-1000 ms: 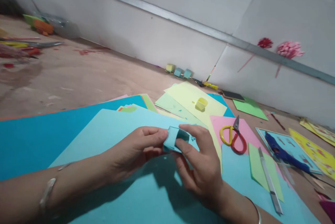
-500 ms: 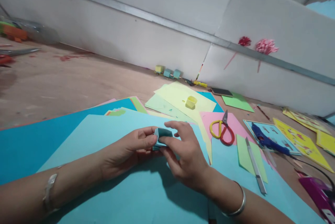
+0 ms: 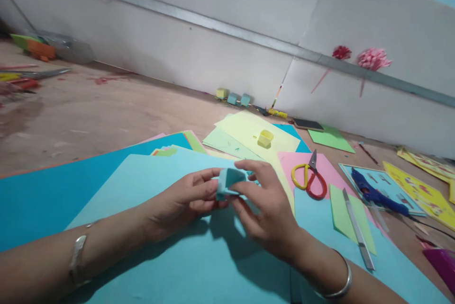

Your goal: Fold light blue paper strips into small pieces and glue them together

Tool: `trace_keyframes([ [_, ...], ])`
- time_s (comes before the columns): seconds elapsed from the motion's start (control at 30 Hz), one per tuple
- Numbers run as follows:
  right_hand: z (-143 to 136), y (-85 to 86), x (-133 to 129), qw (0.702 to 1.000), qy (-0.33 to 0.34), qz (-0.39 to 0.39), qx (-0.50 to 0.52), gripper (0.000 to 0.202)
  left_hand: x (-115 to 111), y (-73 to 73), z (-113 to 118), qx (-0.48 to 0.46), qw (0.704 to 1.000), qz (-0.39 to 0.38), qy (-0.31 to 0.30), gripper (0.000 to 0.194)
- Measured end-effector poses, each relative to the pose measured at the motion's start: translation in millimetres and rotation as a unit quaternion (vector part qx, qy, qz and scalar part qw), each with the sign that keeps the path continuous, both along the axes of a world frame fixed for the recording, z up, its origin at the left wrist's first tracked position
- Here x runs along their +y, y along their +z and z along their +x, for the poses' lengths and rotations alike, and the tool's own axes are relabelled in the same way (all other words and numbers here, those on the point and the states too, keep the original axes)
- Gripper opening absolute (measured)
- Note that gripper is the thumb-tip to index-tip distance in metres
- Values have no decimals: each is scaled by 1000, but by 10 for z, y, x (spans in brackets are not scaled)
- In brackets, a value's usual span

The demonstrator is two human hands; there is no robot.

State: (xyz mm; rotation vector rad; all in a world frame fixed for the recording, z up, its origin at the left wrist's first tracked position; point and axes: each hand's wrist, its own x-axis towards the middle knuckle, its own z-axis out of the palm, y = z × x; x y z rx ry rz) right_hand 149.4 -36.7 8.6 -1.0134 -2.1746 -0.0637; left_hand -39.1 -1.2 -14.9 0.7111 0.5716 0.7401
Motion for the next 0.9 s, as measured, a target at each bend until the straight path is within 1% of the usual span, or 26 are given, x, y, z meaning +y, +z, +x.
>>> trace_keyframes([
  [0.07, 22, 26, 29, 998, -39, 33, 32, 10, 4, 29, -13, 42, 996, 36, 70, 47],
  [0.1, 35, 26, 50, 996, -58, 46, 43, 9, 7, 45, -23, 77, 988, 66, 115, 41],
  [0.17, 58, -13, 96, 995, -78, 46, 40, 6, 11, 78, -43, 165, 958, 129, 198, 28],
  [0.2, 64, -52, 117, 996, -73, 32, 25, 5, 12, 93, -51, 203, 940, 153, 226, 23],
  [0.23, 66, -98, 134, 998, -60, 12, 6, 5, 11, 104, -56, 230, 927, 171, 241, 19],
  [0.27, 65, -147, 147, 999, -42, -9, -14, 5, 8, 113, -58, 245, 920, 185, 245, 17],
  [0.33, 58, -225, 158, 998, -6, -39, -44, 8, -1, 117, -52, 253, 917, 205, 229, 16],
  [0.4, 65, -242, 163, 997, 13, -58, -44, 15, -9, 106, -41, 256, 917, 220, 211, 16],
  [0.43, 80, -225, 169, 997, 11, -63, -31, 18, -13, 97, -35, 258, 917, 223, 206, 16],
  [0.5, 136, -156, 197, 998, -16, -65, 2, 18, -21, 83, -29, 262, 915, 226, 208, 16],
  [0.57, 218, -82, 246, 996, -67, -54, -1, 20, -33, 80, -28, 264, 910, 236, 217, 16],
  [0.6, 261, -57, 272, 994, -94, -48, -33, 24, -43, 84, -29, 264, 907, 243, 221, 16],
  [0.67, 332, -47, 315, 979, -140, -46, -142, 32, -67, 98, -31, 262, 901, 265, 224, 15],
  [0.73, 368, -85, 335, 956, -164, -51, -239, 37, -94, 113, -33, 261, 892, 295, 222, 14],
  [0.77, 372, -115, 337, 946, -169, -54, -270, 36, -107, 121, -35, 262, 885, 315, 221, 14],
  [0.9, 355, -222, 350, 932, -176, -66, -311, 30, -153, 138, -48, 250, 850, 409, 219, 10],
])
